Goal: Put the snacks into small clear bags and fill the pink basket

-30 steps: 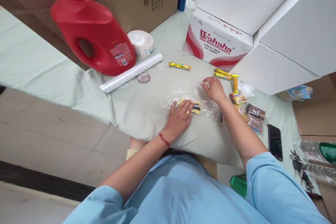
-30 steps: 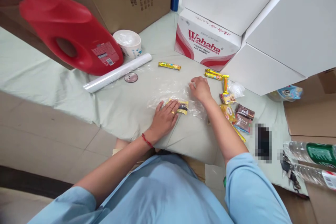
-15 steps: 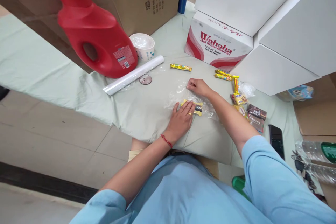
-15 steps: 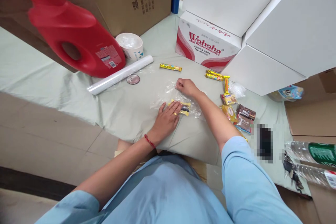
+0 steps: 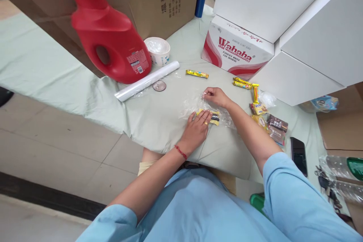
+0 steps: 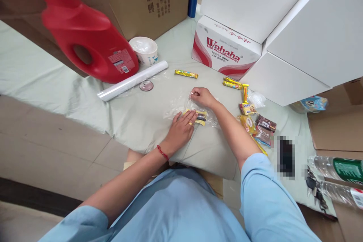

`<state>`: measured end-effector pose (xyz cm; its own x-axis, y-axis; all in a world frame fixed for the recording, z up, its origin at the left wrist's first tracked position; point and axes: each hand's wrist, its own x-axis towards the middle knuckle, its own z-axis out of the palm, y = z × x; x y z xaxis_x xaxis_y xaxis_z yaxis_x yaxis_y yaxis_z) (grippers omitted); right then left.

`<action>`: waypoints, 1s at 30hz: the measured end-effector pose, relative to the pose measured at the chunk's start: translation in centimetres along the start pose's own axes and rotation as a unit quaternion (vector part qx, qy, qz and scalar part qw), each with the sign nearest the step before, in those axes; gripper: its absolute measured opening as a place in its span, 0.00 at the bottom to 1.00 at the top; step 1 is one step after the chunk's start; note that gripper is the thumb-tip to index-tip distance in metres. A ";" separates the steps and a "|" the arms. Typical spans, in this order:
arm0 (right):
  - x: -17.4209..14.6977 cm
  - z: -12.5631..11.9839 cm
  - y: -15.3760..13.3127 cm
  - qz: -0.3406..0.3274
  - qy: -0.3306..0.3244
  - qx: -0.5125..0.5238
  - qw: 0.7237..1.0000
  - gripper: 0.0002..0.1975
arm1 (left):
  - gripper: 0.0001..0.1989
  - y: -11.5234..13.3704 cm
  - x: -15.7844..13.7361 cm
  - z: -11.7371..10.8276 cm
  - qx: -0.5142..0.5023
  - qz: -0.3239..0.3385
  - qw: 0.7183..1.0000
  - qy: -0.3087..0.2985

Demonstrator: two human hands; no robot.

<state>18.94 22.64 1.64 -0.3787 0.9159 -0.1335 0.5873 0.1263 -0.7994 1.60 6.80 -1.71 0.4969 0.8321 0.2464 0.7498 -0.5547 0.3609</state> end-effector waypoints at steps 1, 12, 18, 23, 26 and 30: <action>-0.6 0.0 -0.4 -0.011 0.012 0.007 1.000 0.16 | 0.29 0.0 0.0 0.0 0.001 0.001 1.000 0.002; -11.2 4.3 -1.9 -0.127 0.087 -0.211 0.965 0.17 | 0.19 0.5 -0.6 -0.1 0.010 -0.054 0.998 0.031; -12.1 7.1 -1.6 -0.103 0.123 -0.294 0.942 0.18 | 0.14 -0.7 -1.8 -1.0 -0.067 -0.065 0.993 0.069; -12.3 8.3 -2.0 -0.105 0.116 -0.362 0.919 0.16 | 0.19 -3.8 -2.5 -1.4 -0.125 -0.292 0.921 0.224; -12.6 9.0 -1.9 -0.109 0.131 -0.348 0.922 0.15 | 0.26 -5.2 -1.2 -1.4 -0.086 -0.361 0.906 0.203; -12.9 9.4 -1.6 -0.120 0.129 -0.329 0.928 0.15 | 0.31 -5.5 1.6 -1.4 -0.069 -0.369 0.921 0.100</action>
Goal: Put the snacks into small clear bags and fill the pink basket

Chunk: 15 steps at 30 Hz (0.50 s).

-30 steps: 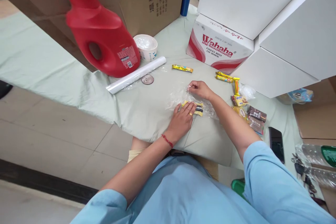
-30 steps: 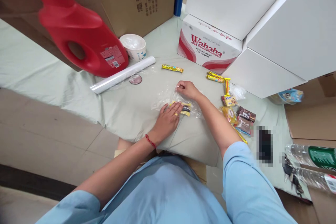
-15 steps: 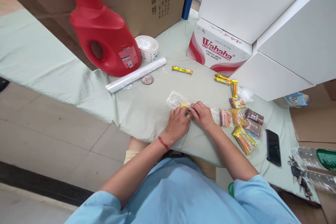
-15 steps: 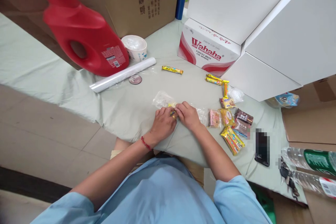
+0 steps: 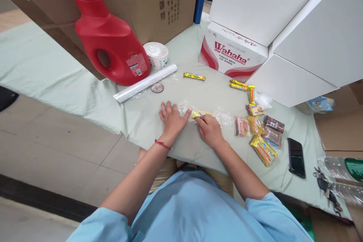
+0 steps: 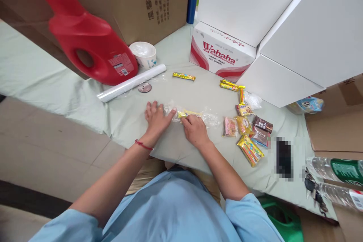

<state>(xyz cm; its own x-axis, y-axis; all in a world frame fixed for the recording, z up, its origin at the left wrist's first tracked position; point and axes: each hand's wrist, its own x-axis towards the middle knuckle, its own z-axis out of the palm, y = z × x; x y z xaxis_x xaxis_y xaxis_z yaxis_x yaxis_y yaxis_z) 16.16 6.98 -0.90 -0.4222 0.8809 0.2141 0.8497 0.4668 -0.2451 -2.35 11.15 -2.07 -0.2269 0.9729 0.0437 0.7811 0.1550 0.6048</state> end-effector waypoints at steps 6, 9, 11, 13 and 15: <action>-0.3 -0.1 0.2 -0.004 0.002 0.017 1.000 0.16 | 0.03 2.5 0.5 -0.8 -0.127 0.062 0.989 -0.041; -0.2 0.2 0.3 0.001 -0.002 0.038 0.999 0.17 | 0.05 4.0 -0.9 -1.6 -0.137 0.097 0.986 0.012; -0.2 0.8 0.3 0.019 -0.010 0.059 0.998 0.17 | 0.08 5.2 -2.2 -1.6 -0.126 0.156 0.980 0.004; -0.4 1.4 0.2 0.047 -0.011 0.077 0.996 0.18 | 0.11 5.9 -3.5 -1.0 -0.110 0.221 0.968 -0.037; -1.1 1.6 0.1 0.057 -0.008 0.092 0.994 0.21 | 0.15 6.0 -4.5 -0.1 -0.080 0.264 0.958 -0.074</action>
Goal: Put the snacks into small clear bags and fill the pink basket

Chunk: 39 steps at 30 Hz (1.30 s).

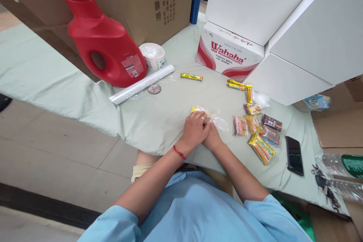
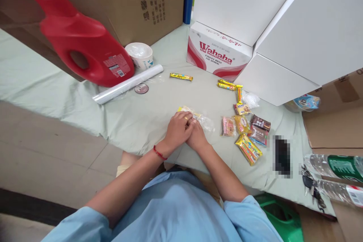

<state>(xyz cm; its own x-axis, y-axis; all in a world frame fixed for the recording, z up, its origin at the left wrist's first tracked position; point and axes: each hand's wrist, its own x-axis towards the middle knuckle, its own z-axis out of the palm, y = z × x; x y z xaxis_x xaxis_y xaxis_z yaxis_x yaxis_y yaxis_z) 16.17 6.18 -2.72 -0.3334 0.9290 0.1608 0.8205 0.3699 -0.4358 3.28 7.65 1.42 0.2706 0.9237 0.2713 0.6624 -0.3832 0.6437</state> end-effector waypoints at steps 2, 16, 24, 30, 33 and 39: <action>-1.1 -0.5 0.0 -0.028 -0.011 0.027 0.999 0.22 | 0.21 -0.3 -0.9 0.9 0.024 0.019 0.999 -0.026; -2.1 -8.6 3.8 0.145 0.021 0.211 0.966 0.21 | 0.29 -1.6 -2.8 1.6 0.113 0.077 0.990 -0.047; -7.0 -10.9 5.7 0.276 0.018 0.163 0.947 0.24 | 0.29 -1.8 -3.0 1.6 0.132 0.100 0.984 -0.067; -4.5 -8.5 4.9 0.210 0.048 -0.046 0.975 0.17 | 0.29 -1.8 -3.1 1.6 0.144 0.107 0.981 -0.071; -4.5 -8.0 4.6 0.209 0.009 -0.017 0.978 0.12 | 0.29 -1.8 -3.1 1.6 0.145 0.105 0.981 -0.073; -1.8 -10.5 3.8 0.307 0.041 0.212 0.927 0.17 | 0.28 -1.8 -3.2 1.6 0.151 0.101 0.981 -0.073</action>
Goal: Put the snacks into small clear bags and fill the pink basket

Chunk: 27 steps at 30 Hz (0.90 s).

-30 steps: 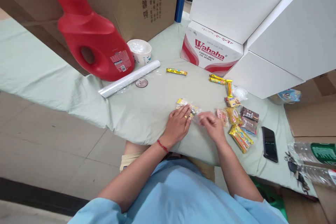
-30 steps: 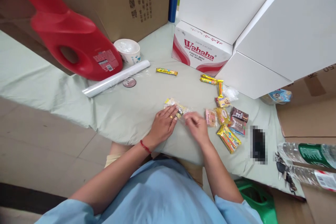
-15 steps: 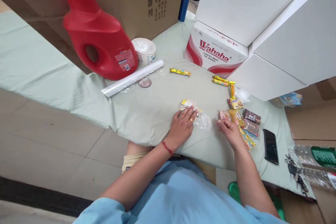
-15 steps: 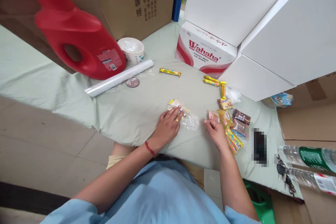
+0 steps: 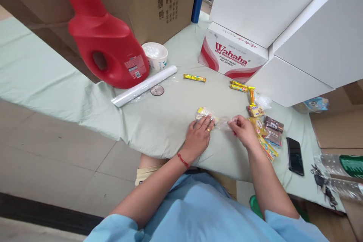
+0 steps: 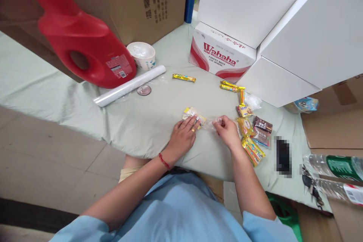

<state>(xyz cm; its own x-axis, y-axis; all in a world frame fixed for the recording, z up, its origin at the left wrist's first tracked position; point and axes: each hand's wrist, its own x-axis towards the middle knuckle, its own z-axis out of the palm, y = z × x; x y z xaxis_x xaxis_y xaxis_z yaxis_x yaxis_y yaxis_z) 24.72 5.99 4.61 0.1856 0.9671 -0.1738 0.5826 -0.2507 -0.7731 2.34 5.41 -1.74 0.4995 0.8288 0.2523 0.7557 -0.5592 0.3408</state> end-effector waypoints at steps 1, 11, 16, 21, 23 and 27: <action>0.9 0.4 -1.1 -0.005 0.014 0.005 1.000 0.16 | 0.28 0.0 0.0 0.1 0.004 0.003 1.000 -0.001; 5.5 10.4 -10.0 -0.064 -0.056 -0.389 0.917 0.11 | 0.19 0.3 -1.5 0.2 0.009 -0.005 1.000 -0.008; 3.2 11.8 -8.7 -0.164 -0.037 -0.438 0.883 0.20 | 0.20 -1.9 -5.5 -1.0 -0.020 0.034 0.999 0.004; 2.6 11.8 -8.1 -0.197 -0.022 -0.443 0.874 0.22 | 0.18 -3.0 -6.8 -1.6 -0.014 0.050 0.999 0.015; 2.6 11.8 -8.4 -0.190 -0.030 -0.449 0.873 0.16 | 0.17 -2.6 -6.6 -1.6 -0.002 0.042 0.999 0.024; 2.4 10.3 -8.9 -0.197 -0.053 -0.458 0.865 0.15 | 0.17 -2.0 -6.5 -1.5 0.014 0.037 0.998 0.040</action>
<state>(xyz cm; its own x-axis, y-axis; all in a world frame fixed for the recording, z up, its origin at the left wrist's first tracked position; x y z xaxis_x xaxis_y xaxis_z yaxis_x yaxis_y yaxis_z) 11.85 11.01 4.80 -0.2163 0.9713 -0.0994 0.9757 0.2187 0.0136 -3.06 1.06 -2.72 0.5204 0.7796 0.3483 0.7296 -0.6179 0.2930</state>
